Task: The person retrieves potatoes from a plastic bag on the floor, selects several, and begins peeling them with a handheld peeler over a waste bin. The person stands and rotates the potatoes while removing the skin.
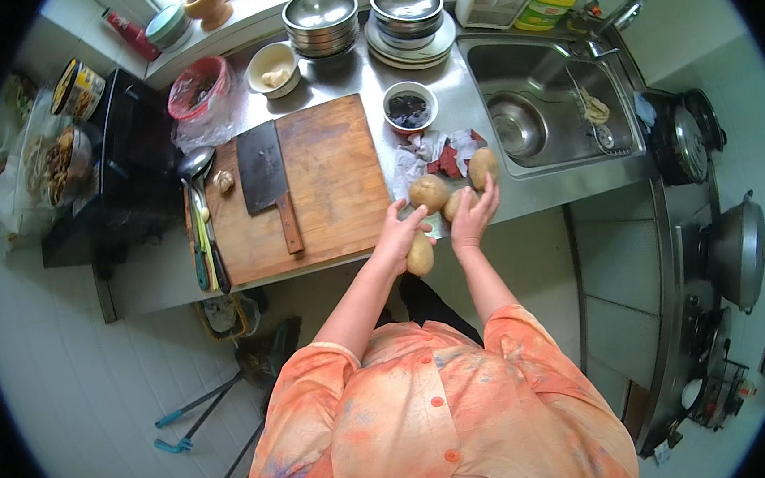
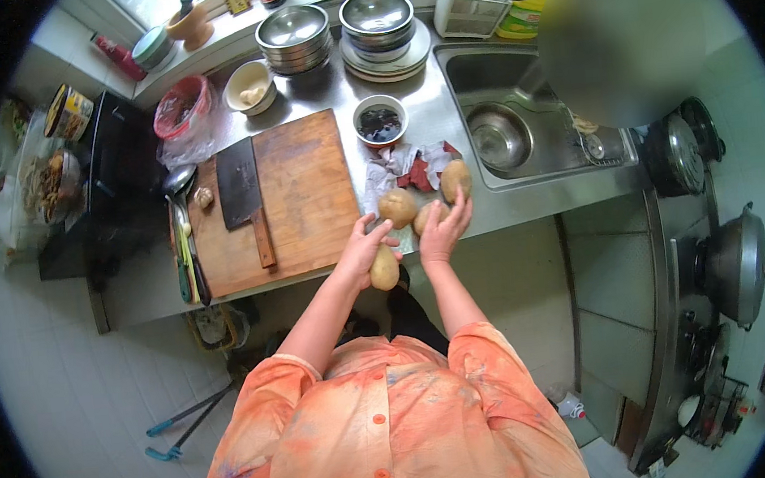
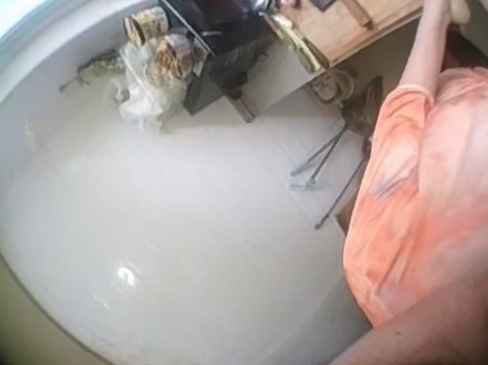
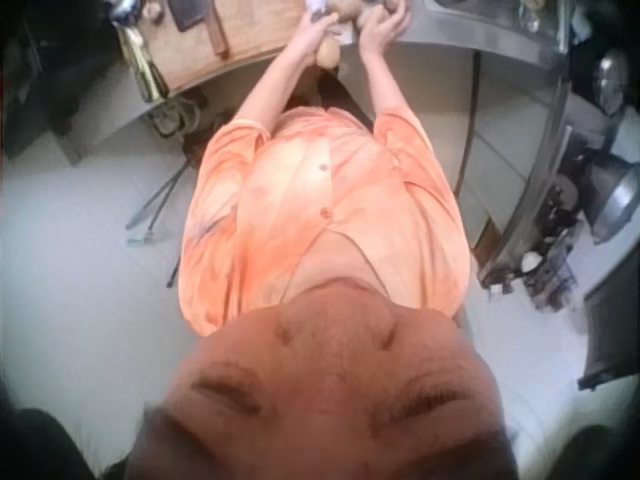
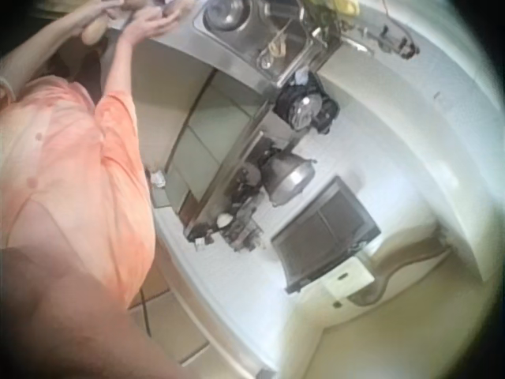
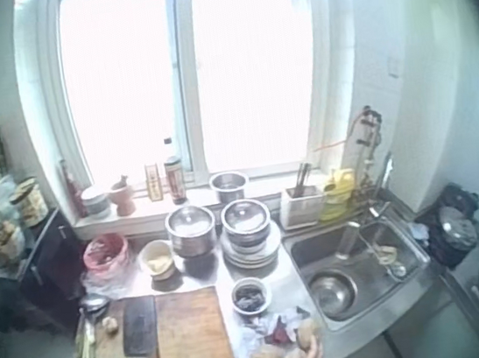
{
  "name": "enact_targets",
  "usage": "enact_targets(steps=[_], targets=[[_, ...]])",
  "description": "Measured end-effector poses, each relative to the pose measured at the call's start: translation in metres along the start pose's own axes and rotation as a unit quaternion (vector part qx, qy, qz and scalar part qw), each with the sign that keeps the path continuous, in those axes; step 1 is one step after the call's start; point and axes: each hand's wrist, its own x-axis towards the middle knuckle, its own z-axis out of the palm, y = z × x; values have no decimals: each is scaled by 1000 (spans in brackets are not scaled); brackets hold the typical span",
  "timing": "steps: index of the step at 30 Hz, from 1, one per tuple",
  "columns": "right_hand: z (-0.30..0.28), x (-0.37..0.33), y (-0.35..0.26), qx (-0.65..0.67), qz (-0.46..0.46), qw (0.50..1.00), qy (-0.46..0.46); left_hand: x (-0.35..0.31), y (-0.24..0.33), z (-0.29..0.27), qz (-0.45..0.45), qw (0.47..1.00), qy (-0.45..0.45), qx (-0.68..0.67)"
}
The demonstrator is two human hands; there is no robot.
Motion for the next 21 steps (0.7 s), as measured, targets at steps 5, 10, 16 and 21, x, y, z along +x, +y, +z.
enact_targets(steps=[5,10,16,21], targets=[[-2,-3,1,-8,-13,1000,-3,-17,8,-14,14,1000,-21,-14],[-15,-5,10,25,5,999,-19,-41,17,-35,-26,996,-14,-89],[-49,-35,-33,146,93,978,-120,-81,16,-94,-16,980,3,-200],[-66,-112,-148,226,70,866,-440,-130,19,-138,77,962,52,-256]])
